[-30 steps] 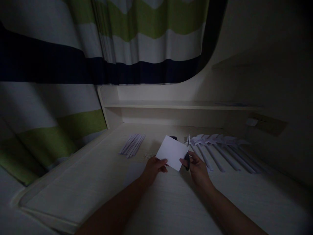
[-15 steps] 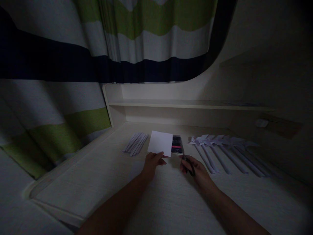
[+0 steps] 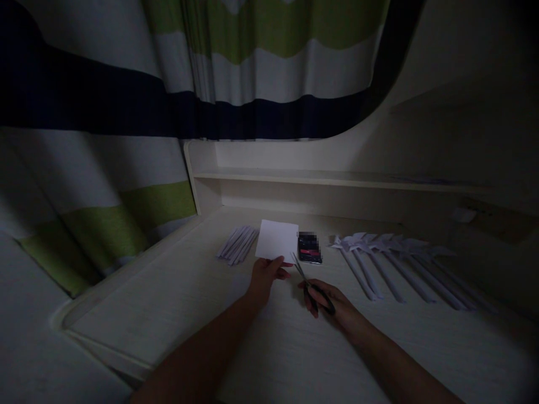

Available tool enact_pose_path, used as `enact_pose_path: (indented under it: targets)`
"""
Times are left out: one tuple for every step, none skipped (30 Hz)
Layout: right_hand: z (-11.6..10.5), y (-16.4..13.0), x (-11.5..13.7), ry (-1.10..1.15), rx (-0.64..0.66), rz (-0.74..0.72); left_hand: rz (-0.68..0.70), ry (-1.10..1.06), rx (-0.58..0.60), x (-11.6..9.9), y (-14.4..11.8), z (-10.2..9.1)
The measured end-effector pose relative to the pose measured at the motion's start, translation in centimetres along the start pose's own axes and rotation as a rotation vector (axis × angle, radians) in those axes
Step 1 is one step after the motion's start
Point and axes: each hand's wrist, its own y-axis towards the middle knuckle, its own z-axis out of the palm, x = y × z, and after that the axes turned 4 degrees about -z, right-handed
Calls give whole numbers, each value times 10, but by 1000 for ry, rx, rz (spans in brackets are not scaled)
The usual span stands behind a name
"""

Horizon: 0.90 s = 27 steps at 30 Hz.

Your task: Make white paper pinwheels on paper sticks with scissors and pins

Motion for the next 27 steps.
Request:
enact_pose_path:
  targets:
    - [1,0,1,5,-5,0,-1,7,5,0,0,0]
    - [1,0,2,10,-11,1,-1,15,8,0,0,0]
    - [2,-1,3,13,-17,5,2,24,9,1,0,-1]
    - [3,-1,4,15,-25,10,8,35,12,1,0,-1]
    - [4,-1,5,19,-34,16,13,48,15,2,0,-1]
    - [5,-1,6,22,-41,23,17,59,18,2,0,-2]
    - [5,-1,7,26,-49,30,20,67,20,3,0,-2]
    - [6,-1,8,28,-53,35,21,71,23,3,0,-2]
    - [6,-1,8,31,-55,38,22,70,26,3,0,-2]
    - [6,-1,8,35,-57,39,23,67,28,3,0,-1]
    - [6,-2,8,41,-59,39,25,67,31,3,-1,-1]
    - [6,-2,7,47,-59,37,27,70,34,2,-2,-1]
    - [5,-1,6,51,-61,34,25,77,36,2,-2,0]
    - [5,-1,4,53,-61,31,21,85,34,1,-3,0]
    - [4,-1,3,53,-60,27,18,91,32,0,-3,0]
    - [4,-1,1,53,-60,23,14,93,30,0,-4,1]
    - [3,-1,0,52,-58,22,11,91,31,-1,-4,1]
    - [3,-1,-1,51,-57,22,10,85,33,-1,-4,1]
    - [2,0,-2,48,-55,25,15,75,37,-1,-4,1]
    - [2,0,-2,43,-53,28,19,65,41,-1,-4,1]
    - [2,0,-2,35,-53,29,23,54,45,-1,-4,1]
    - [2,0,-2,27,-51,30,23,45,47,0,-4,1]
    - [2,0,-1,21,-53,30,22,37,48,0,-4,1]
    - [3,0,0,19,-58,28,20,32,50,0,-4,1]
    - [3,0,1,17,-60,27,19,29,52,0,-4,1]
    - [3,0,2,17,-65,24,19,27,54,-1,-4,1]
    - [4,-1,3,14,-69,24,19,27,54,-1,-4,1]
